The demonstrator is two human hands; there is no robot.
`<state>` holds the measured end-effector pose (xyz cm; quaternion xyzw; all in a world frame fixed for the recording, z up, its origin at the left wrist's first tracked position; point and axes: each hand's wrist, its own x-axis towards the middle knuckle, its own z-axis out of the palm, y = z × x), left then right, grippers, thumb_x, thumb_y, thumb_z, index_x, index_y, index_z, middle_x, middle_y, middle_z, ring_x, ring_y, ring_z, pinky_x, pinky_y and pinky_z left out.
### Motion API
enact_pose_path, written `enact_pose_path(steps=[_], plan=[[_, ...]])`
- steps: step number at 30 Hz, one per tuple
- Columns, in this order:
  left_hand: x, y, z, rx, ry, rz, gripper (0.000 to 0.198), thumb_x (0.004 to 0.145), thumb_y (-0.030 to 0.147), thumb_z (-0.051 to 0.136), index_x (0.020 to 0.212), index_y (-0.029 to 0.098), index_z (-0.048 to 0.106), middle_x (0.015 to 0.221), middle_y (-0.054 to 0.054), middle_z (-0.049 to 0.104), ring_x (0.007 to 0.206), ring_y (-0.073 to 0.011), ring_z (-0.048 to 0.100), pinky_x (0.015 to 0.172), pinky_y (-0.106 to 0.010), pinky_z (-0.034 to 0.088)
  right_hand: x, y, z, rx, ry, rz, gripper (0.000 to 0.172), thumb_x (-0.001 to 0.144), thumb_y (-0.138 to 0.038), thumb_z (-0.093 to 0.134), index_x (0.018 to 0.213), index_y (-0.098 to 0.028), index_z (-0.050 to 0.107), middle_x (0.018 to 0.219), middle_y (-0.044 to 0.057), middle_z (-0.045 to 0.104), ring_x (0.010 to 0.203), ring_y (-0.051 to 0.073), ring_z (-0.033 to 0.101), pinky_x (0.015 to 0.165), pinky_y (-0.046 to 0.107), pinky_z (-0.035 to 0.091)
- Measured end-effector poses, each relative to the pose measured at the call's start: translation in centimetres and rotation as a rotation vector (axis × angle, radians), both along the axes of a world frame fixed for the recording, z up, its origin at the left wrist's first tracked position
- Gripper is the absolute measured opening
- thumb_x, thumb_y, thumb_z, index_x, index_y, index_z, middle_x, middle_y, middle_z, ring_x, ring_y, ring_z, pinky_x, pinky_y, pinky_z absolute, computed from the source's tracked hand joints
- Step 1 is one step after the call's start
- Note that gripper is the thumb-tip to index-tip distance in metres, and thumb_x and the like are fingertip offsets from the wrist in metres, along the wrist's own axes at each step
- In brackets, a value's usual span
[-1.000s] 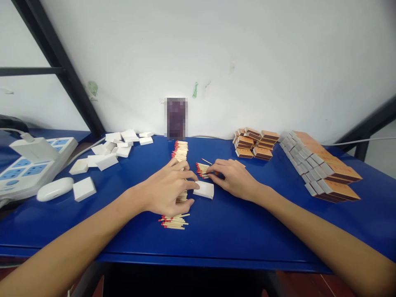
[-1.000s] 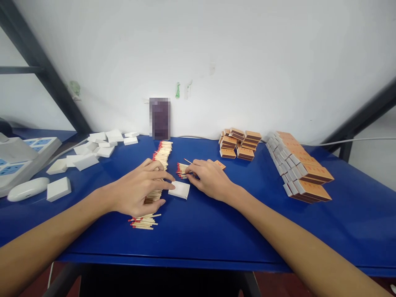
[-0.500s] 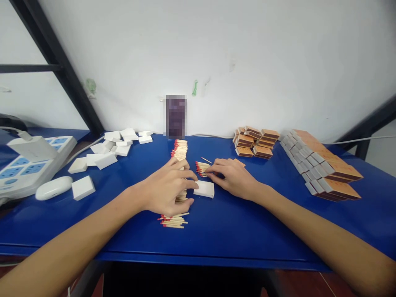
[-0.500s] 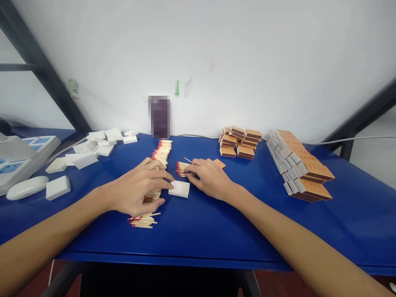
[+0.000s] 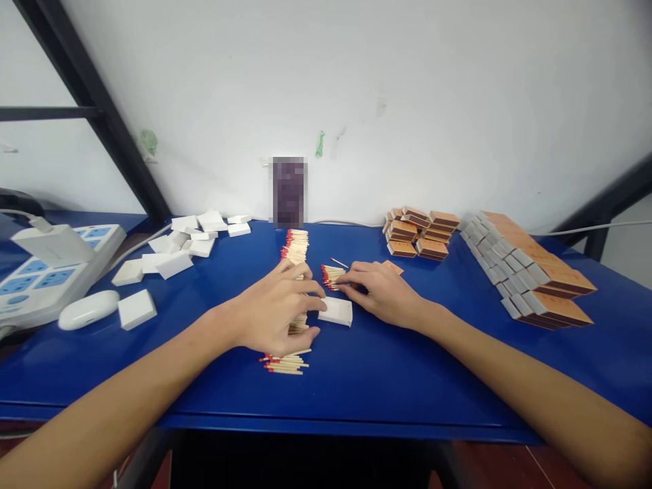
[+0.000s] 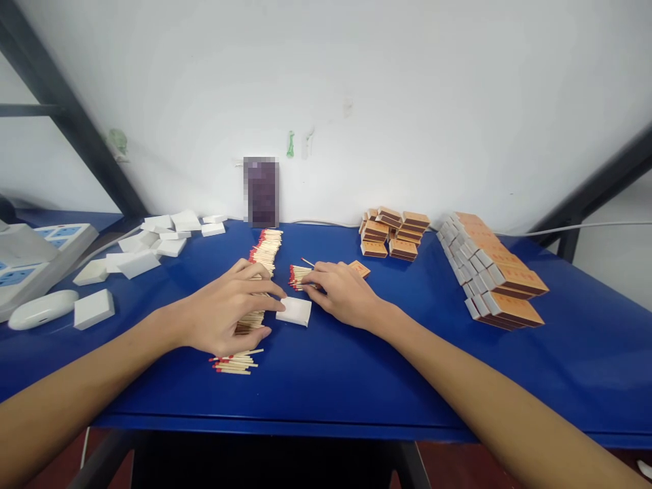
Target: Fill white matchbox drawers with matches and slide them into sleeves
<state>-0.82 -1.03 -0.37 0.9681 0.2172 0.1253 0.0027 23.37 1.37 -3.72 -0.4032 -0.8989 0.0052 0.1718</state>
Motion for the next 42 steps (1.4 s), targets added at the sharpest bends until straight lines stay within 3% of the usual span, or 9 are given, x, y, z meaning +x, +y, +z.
enact_pose_path(steps=[10, 28, 42], plan=[[0.0, -0.12, 0.07, -0.015, 0.008, 0.003, 0.024, 0.083, 0.034, 0.057, 0.096, 0.019, 0.07, 0.109, -0.006, 0.068, 0.099, -0.0254, 0.05, 0.089, -0.042, 0.032, 0.1, -0.39, -0.01, 0.044, -0.022, -0.019, 0.02, 0.094, -0.024, 0.051, 0.089, -0.02, 0.071, 0.082, 0.002, 0.065, 0.076, 0.015, 0.058, 0.066, 0.029, 0.031], [0.07, -0.09, 0.08, -0.002, 0.005, 0.009, 0.024, 0.084, 0.036, 0.056, 0.095, 0.019, 0.07, 0.109, -0.006, 0.068, 0.098, -0.0253, 0.049, 0.085, -0.041, 0.032, 0.05, -0.56, 0.26, -0.043, 0.002, 0.054, 0.03, 0.093, -0.017, 0.047, 0.113, -0.022, 0.068, 0.087, 0.004, 0.066, 0.081, 0.016, 0.058, 0.071, 0.03, 0.035], [0.11, -0.2, 0.17, -0.012, 0.005, -0.005, 0.022, 0.083, 0.033, 0.057, 0.092, 0.02, 0.072, 0.107, -0.005, 0.067, 0.097, -0.0241, 0.049, 0.087, -0.04, 0.033, 0.31, -0.43, 0.07, -0.012, 0.009, 0.001, 0.018, 0.092, -0.023, 0.054, 0.1, -0.023, 0.07, 0.085, 0.001, 0.064, 0.07, 0.013, 0.056, 0.066, 0.027, 0.033]])
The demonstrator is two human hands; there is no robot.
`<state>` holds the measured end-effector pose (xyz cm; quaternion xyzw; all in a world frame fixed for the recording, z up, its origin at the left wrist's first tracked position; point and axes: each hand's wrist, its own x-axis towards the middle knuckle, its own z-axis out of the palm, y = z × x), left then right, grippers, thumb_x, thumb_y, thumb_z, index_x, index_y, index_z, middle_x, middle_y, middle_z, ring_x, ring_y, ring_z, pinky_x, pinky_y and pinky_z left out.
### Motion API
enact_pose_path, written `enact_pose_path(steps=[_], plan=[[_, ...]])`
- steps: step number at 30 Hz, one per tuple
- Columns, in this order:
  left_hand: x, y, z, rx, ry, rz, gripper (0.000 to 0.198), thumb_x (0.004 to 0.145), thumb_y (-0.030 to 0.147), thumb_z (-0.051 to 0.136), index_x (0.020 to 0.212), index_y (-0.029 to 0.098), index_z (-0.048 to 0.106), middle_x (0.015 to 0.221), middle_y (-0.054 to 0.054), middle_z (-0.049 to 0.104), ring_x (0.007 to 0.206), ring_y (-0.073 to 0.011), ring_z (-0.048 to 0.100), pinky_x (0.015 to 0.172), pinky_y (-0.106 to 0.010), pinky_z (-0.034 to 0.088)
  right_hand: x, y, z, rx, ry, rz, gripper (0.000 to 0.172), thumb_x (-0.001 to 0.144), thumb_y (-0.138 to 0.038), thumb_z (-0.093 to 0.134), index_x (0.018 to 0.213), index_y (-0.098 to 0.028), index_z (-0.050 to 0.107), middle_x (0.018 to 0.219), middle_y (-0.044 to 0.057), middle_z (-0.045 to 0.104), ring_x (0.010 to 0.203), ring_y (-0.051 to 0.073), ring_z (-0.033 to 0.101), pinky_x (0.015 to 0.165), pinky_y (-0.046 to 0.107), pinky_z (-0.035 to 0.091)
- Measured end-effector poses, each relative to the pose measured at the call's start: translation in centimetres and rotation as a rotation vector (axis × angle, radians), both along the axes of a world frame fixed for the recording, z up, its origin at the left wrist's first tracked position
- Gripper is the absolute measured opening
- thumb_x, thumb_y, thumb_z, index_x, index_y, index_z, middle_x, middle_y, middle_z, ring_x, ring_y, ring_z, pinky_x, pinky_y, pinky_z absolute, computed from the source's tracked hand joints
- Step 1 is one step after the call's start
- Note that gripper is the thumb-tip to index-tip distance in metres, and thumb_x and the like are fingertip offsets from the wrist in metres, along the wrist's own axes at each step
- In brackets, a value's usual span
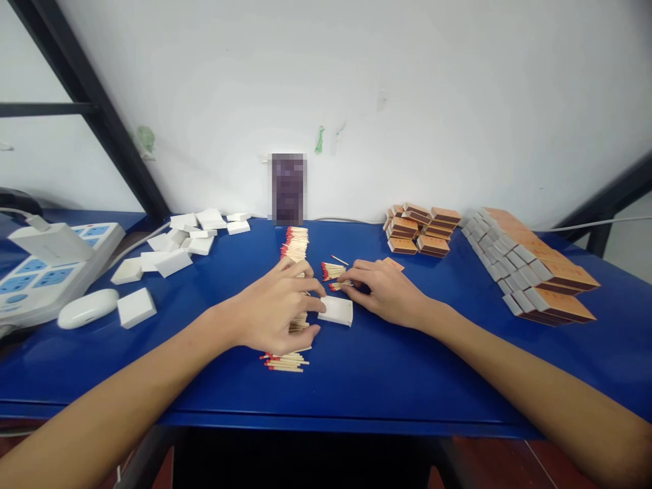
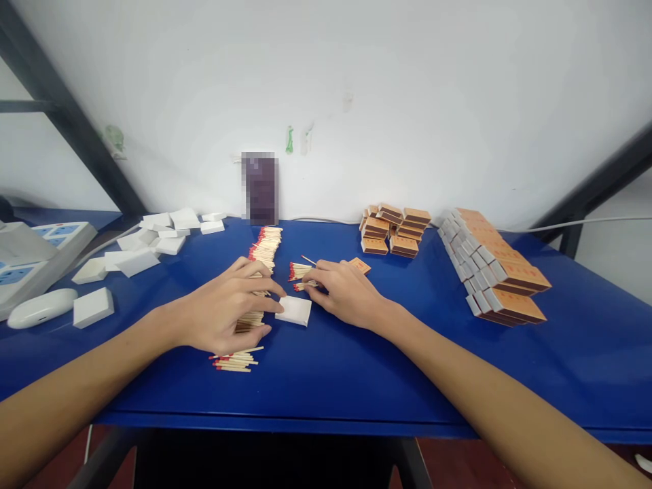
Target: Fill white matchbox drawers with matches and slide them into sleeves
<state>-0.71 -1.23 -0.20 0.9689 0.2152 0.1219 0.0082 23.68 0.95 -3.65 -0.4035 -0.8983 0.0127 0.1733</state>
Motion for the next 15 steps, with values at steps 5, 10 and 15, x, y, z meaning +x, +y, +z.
enact_pose_path(steps=[5, 10, 15], plan=[[-0.01, 0.04, -0.07, 0.004, -0.001, -0.009, 0.022, 0.083, 0.034, 0.057, 0.091, 0.02, 0.071, 0.105, -0.005, 0.067, 0.099, -0.0241, 0.049, 0.089, -0.04, 0.033, -0.18, -0.21, 0.18, -0.027, 0.024, 0.008, 0.016, 0.092, -0.022, 0.054, 0.096, -0.022, 0.069, 0.087, 0.001, 0.066, 0.072, 0.013, 0.058, 0.069, 0.028, 0.034], [-0.09, 0.02, -0.19, -0.002, -0.001, -0.011, 0.023, 0.083, 0.035, 0.057, 0.09, 0.02, 0.071, 0.104, -0.005, 0.067, 0.098, -0.0245, 0.049, 0.09, -0.041, 0.032, -0.11, -0.2, 0.18, -0.083, 0.071, 0.002, 0.016, 0.093, -0.022, 0.051, 0.094, -0.021, 0.068, 0.085, 0.002, 0.064, 0.075, 0.014, 0.057, 0.069, 0.027, 0.035], [-0.03, -0.04, -0.2, -0.01, -0.001, -0.011, 0.023, 0.083, 0.036, 0.056, 0.09, 0.019, 0.071, 0.103, -0.005, 0.067, 0.098, -0.0245, 0.049, 0.089, -0.04, 0.032, 0.04, 0.01, -0.06, -0.055, 0.061, -0.035, 0.021, 0.096, -0.027, 0.047, 0.096, -0.022, 0.067, 0.084, 0.002, 0.064, 0.076, 0.015, 0.057, 0.066, 0.028, 0.032]])
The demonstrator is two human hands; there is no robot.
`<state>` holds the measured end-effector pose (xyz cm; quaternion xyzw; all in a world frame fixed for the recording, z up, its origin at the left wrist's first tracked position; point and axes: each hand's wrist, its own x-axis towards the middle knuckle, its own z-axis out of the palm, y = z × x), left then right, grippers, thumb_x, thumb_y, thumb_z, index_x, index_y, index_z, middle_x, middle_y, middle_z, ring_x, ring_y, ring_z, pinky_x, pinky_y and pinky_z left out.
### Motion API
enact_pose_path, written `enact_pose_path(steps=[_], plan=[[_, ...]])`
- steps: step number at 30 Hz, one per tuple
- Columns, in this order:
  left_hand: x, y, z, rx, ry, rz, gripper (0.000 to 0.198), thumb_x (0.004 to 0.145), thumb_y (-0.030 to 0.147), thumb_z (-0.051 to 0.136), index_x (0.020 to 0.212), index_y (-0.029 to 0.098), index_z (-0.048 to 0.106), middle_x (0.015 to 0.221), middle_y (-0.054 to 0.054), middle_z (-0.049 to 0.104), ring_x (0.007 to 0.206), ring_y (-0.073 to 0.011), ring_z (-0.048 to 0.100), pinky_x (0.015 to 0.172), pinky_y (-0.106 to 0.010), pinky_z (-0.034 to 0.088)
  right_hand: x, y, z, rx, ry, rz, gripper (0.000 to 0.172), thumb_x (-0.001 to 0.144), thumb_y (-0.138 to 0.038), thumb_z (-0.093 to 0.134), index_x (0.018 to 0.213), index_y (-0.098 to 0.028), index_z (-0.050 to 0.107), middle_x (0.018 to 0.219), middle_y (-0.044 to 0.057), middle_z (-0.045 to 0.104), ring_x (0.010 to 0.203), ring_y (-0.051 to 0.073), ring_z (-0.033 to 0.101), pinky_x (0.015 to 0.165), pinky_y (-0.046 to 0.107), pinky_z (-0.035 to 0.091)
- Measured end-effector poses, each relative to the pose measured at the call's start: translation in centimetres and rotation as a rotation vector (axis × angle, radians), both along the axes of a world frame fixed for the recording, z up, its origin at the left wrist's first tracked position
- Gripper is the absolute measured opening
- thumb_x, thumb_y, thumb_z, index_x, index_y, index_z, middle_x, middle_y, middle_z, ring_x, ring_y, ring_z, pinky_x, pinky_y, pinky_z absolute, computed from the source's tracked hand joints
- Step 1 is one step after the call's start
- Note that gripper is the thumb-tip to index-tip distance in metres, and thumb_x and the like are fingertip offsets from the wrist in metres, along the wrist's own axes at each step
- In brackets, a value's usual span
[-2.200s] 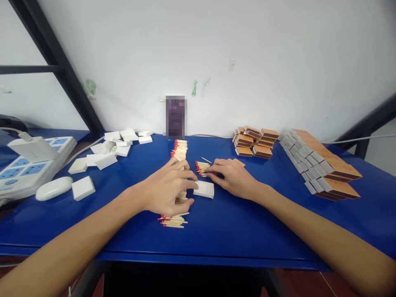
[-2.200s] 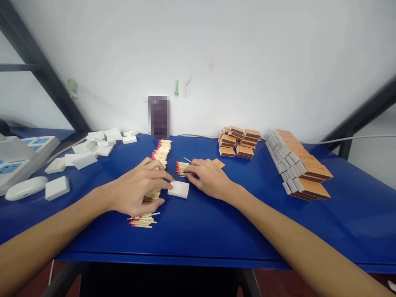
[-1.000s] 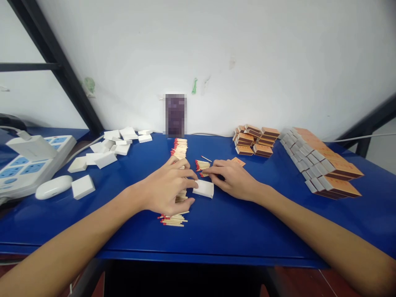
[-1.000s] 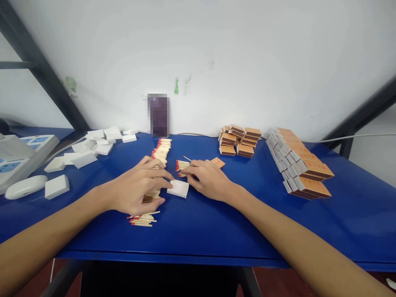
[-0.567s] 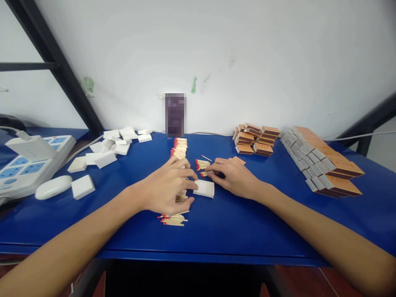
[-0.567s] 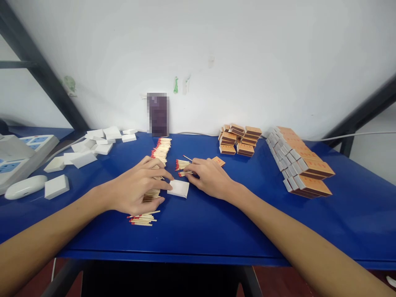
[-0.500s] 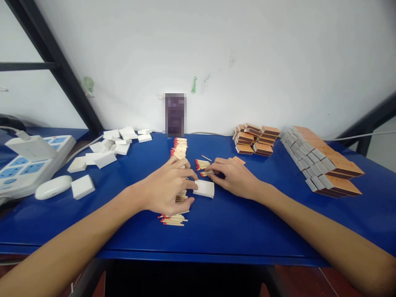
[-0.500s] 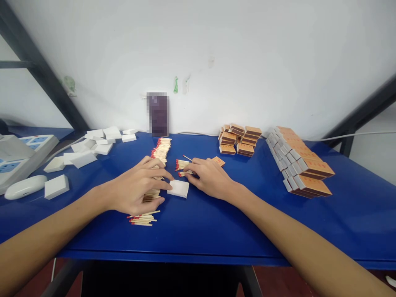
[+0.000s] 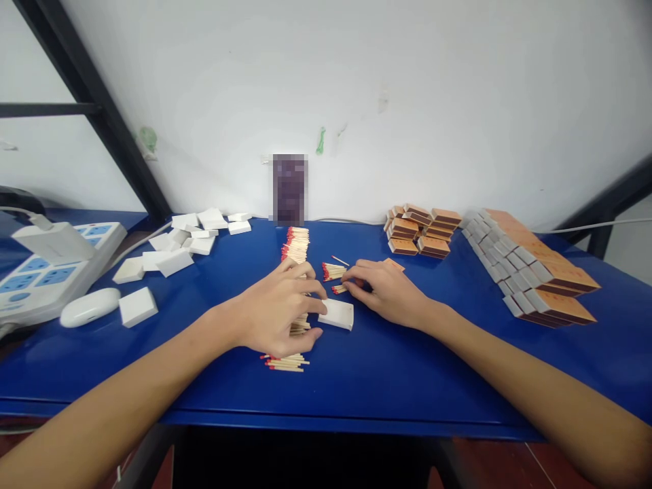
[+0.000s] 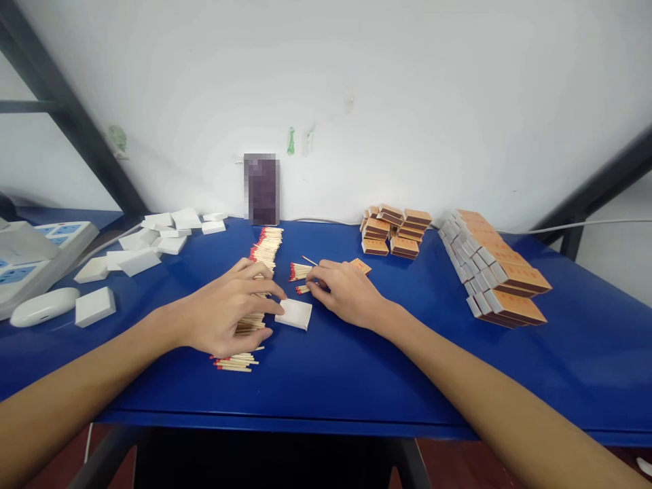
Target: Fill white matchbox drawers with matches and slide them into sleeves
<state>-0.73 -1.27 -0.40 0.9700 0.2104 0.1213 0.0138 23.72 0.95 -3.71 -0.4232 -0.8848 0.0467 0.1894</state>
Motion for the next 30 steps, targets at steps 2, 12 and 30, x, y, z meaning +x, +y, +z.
enact_pose_path(steps=[2, 12, 30], plan=[[0.05, -0.04, 0.05, 0.004, 0.004, 0.001, 0.023, 0.083, 0.035, 0.056, 0.09, 0.019, 0.071, 0.104, -0.005, 0.068, 0.098, -0.0247, 0.049, 0.088, -0.04, 0.032, 0.0, 0.03, -0.05, 0.009, -0.019, -0.017, 0.021, 0.096, -0.029, 0.047, 0.095, -0.022, 0.067, 0.083, 0.002, 0.063, 0.075, 0.014, 0.056, 0.066, 0.029, 0.031], [0.07, -0.12, 0.17, -0.002, 0.0, -0.005, 0.022, 0.082, 0.036, 0.059, 0.091, 0.019, 0.071, 0.103, -0.006, 0.068, 0.098, -0.0251, 0.05, 0.088, -0.041, 0.033, -0.21, 0.07, -0.14, 0.056, -0.082, -0.061, 0.02, 0.095, -0.027, 0.046, 0.085, -0.019, 0.061, 0.081, 0.002, 0.061, 0.073, 0.015, 0.054, 0.065, 0.029, 0.029], [0.11, -0.15, 0.21, -0.005, 0.004, -0.006, 0.023, 0.082, 0.036, 0.058, 0.091, 0.019, 0.071, 0.102, -0.006, 0.068, 0.096, -0.0245, 0.05, 0.088, -0.041, 0.034, -0.44, -0.12, -0.47, 0.024, -0.026, -0.005, 0.015, 0.094, -0.024, 0.047, 0.081, -0.019, 0.053, 0.079, 0.002, 0.058, 0.069, 0.015, 0.049, 0.065, 0.029, 0.033]])
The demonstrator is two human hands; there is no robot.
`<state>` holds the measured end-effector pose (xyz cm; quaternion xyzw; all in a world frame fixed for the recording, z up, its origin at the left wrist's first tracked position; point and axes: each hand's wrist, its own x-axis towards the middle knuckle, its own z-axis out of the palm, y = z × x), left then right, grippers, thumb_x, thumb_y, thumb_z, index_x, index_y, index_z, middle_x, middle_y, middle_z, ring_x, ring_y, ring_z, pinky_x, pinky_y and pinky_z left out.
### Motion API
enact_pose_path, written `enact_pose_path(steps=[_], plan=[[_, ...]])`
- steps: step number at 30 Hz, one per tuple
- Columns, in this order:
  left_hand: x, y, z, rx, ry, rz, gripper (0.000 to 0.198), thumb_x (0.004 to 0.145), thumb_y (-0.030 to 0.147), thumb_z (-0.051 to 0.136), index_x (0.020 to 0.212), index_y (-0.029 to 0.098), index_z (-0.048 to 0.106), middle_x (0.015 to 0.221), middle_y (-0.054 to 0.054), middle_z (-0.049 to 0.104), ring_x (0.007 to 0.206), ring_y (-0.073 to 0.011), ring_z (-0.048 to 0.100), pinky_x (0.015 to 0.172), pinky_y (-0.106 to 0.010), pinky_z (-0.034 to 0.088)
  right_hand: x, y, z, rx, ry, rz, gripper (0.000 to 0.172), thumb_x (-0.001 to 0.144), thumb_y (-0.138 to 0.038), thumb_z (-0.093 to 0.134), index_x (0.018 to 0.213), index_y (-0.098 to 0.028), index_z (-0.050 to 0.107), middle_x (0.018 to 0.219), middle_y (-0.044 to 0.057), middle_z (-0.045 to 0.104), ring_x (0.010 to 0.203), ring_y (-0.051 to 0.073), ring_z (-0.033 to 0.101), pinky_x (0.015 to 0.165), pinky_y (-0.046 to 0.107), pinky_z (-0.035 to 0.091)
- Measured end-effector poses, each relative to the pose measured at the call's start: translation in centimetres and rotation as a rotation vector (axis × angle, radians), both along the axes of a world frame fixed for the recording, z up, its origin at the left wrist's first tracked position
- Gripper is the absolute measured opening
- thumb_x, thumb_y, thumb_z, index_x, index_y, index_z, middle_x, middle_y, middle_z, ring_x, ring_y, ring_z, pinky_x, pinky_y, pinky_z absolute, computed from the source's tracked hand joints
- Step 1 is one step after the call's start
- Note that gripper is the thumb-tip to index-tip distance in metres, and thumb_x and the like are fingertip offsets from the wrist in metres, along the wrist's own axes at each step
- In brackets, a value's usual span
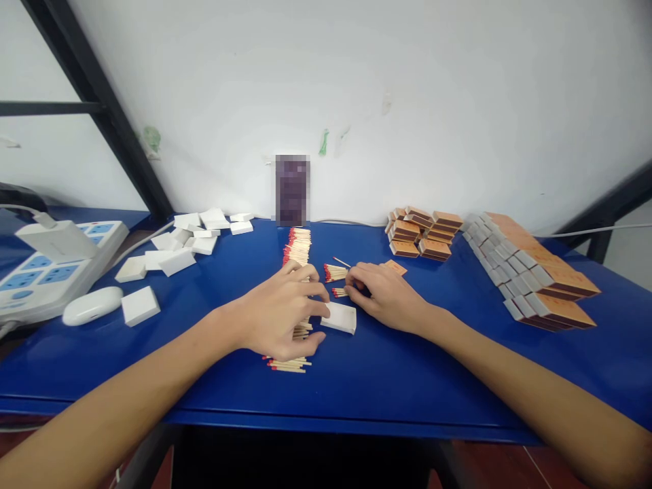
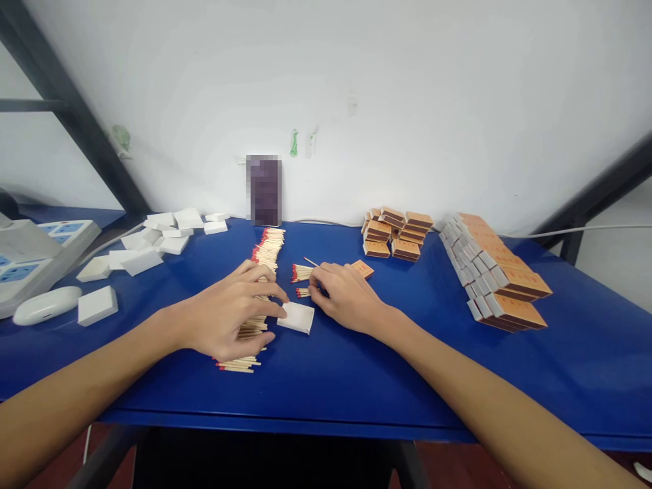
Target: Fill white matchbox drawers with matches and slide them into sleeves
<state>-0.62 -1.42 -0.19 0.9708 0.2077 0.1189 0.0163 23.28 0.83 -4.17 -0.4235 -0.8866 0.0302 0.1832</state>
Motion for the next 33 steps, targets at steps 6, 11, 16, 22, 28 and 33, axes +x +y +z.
enact_pose_path(steps=[6, 11, 16, 22, 28, 33], plan=[[0.02, -0.05, -0.02, 0.007, -0.015, -0.007, 0.022, 0.081, 0.036, 0.059, 0.088, 0.019, 0.071, 0.099, -0.007, 0.068, 0.093, -0.0243, 0.05, 0.087, -0.04, 0.034, -0.01, -0.03, 0.05, -0.001, 0.011, 0.017, 0.016, 0.094, -0.023, 0.046, 0.079, -0.019, 0.051, 0.079, 0.003, 0.058, 0.068, 0.015, 0.049, 0.063, 0.028, 0.033], [0.05, -0.16, 0.06, 0.024, -0.001, -0.014, 0.023, 0.082, 0.037, 0.058, 0.088, 0.018, 0.071, 0.099, -0.008, 0.067, 0.093, -0.0249, 0.05, 0.086, -0.041, 0.034, -0.04, -0.04, 0.12, 0.013, -0.012, 0.024, 0.018, 0.095, -0.024, 0.043, 0.08, -0.019, 0.052, 0.08, 0.003, 0.059, 0.069, 0.015, 0.049, 0.064, 0.029, 0.034], [0.03, -0.19, 0.06, 0.039, -0.012, -0.008, 0.024, 0.082, 0.037, 0.058, 0.09, 0.018, 0.071, 0.1, -0.008, 0.066, 0.097, -0.026, 0.049, 0.088, -0.042, 0.034, 0.06, 0.1, 0.11, 0.039, -0.031, 0.004, 0.021, 0.098, -0.025, 0.039, 0.088, -0.018, 0.056, 0.084, 0.004, 0.06, 0.075, 0.016, 0.053, 0.067, 0.03, 0.035], [-0.07, -0.09, -0.01, 0.038, -0.038, -0.013, 0.023, 0.082, 0.036, 0.058, 0.09, 0.018, 0.07, 0.101, -0.008, 0.066, 0.098, -0.0259, 0.05, 0.089, -0.042, 0.035, 0.16, 0.54, 0.11, 0.083, -0.065, -0.048, 0.021, 0.098, -0.024, 0.04, 0.096, -0.02, 0.061, 0.088, 0.004, 0.059, 0.08, 0.017, 0.056, 0.064, 0.029, 0.034], [-0.1, 0.09, -0.36, 0.035, -0.032, 0.008, 0.025, 0.082, 0.038, 0.059, 0.091, 0.018, 0.07, 0.102, -0.007, 0.065, 0.099, -0.0262, 0.05, 0.09, -0.042, 0.035, -0.02, -0.01, 0.57, -0.025, 0.041, 0.075, 0.018, 0.095, -0.018, 0.042, 0.095, -0.02, 0.061, 0.089, 0.004, 0.059, 0.084, 0.016, 0.056, 0.071, 0.028, 0.039], [-0.09, 0.12, -0.4, 0.035, -0.019, 0.01, 0.025, 0.081, 0.038, 0.059, 0.091, 0.018, 0.07, 0.103, -0.007, 0.065, 0.1, -0.0268, 0.05, 0.091, -0.042, 0.035, 0.02, -0.27, 0.85, -0.062, 0.039, 0.068, 0.017, 0.095, -0.024, 0.046, 0.09, -0.02, 0.061, 0.089, 0.004, 0.058, 0.082, 0.016, 0.055, 0.072, 0.029, 0.039]])
